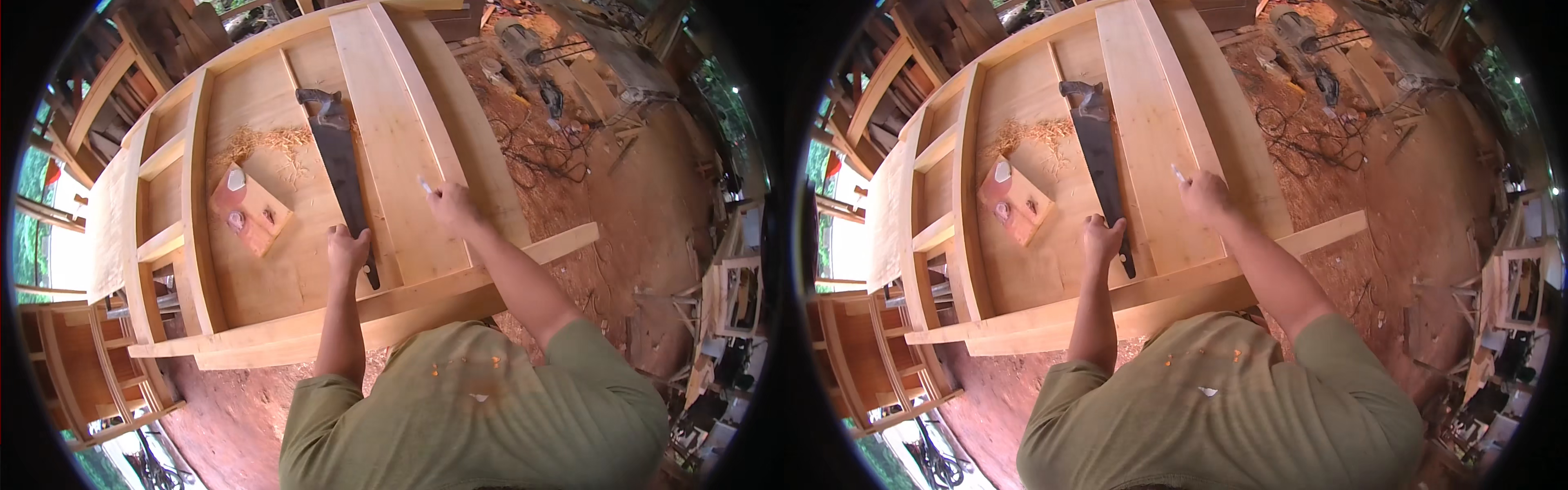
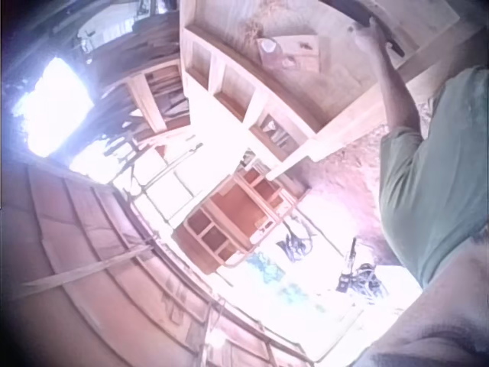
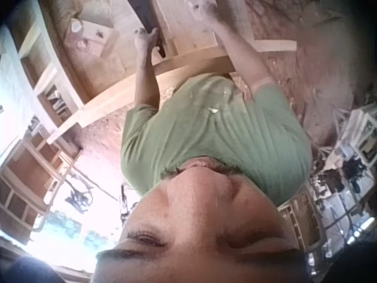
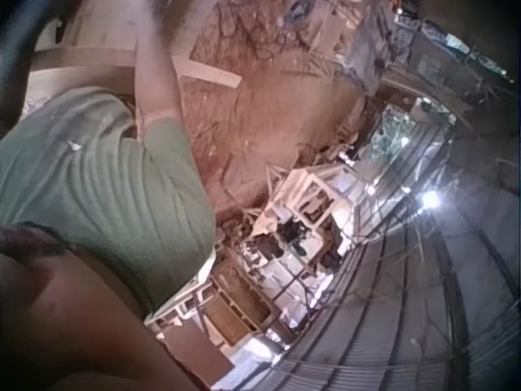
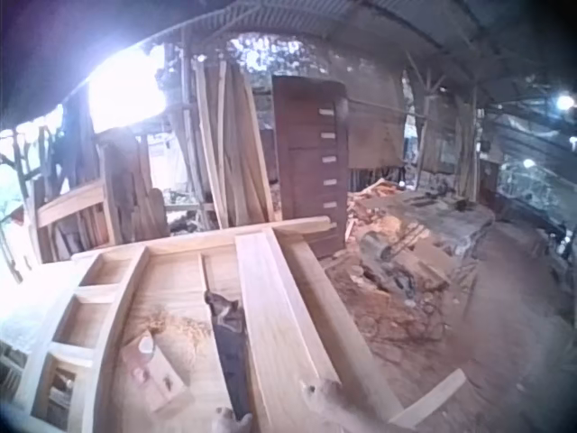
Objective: The person marks lines on a wood piece using a square and a pen, measures the distance across a wood frame with a tape measure, and then cuts a piece of wood with a hand saw.
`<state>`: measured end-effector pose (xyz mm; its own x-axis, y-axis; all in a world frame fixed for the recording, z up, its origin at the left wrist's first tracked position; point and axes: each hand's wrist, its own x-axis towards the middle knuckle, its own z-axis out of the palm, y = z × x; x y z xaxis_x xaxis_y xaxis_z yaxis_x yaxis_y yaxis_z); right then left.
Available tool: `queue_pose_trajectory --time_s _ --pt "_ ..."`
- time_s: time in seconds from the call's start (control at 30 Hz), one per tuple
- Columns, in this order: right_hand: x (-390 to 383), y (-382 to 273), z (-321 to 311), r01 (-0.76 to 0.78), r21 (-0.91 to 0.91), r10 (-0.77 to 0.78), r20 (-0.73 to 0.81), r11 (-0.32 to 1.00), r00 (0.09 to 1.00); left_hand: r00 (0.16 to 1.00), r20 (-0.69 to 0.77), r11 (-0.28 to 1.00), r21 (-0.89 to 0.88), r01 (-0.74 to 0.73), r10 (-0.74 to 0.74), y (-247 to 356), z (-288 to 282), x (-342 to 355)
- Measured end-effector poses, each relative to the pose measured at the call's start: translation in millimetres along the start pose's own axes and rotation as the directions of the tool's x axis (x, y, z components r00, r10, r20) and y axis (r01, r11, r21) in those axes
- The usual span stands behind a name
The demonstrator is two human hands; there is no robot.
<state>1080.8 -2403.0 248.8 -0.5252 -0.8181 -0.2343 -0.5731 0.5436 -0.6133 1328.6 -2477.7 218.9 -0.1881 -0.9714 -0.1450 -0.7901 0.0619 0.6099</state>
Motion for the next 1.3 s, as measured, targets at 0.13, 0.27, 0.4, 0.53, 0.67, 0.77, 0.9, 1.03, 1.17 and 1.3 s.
queue_pose_trajectory --time_s 0.13,0.27,0.4,0.53,0.67,0.77,0.9,1.03,1.17,1.3 --pt "24 -20 -3 0.045 -0.065 -0.056 -0.169 0.997 0.984 0.993 0.099 0.993 -0.092 0.075 -0.066 -14 -2 15" --pt "-6 -16 -6 0.308 -0.052 -0.306 -0.356 0.950 0.883 0.999 0.021 0.999 -0.013 -0.046 0.046 -10 -1 13" --pt "-108 1 -31 0.241 0.274 -0.189 -0.203 0.931 0.961 0.982 0.187 0.999 -0.042 -0.017 0.024 -9 -3 30" --pt "-192 82 -28 0.192 0.405 -0.007 -0.415 0.894 0.910 0.953 0.288 0.745 -0.655 0.124 0.094 -18 -26 44" --pt "-249 142 -43 0.018 0.435 0.232 -0.516 0.900 0.825 0.976 0.172 0.408 -0.907 0.103 0.135 32 -91 48" --pt "-264 163 -43 -0.019 0.464 0.317 -0.573 0.885 0.756 0.973 0.158 0.496 -0.866 0.054 0.170 64 -135 64" --pt "-258 167 -43 0.089 0.568 0.313 -0.570 0.818 0.760 0.954 0.174 0.532 -0.847 0.018 0.246 118 -156 52" --pt "-262 172 -55 0.223 0.498 0.162 -0.617 0.838 0.770 0.955 0.025 0.583 -0.796 -0.160 0.296 144 -149 -13" --pt "-291 207 -85 0.308 0.513 0.094 -0.616 0.801 0.782 0.890 0.002 0.506 -0.824 -0.257 0.455 161 -149 -101" --pt "-307 268 -121 0.322 0.550 0.134 -0.633 0.771 0.762 0.775 -0.080 0.328 -0.875 -0.355 0.626 213 -147 -205"
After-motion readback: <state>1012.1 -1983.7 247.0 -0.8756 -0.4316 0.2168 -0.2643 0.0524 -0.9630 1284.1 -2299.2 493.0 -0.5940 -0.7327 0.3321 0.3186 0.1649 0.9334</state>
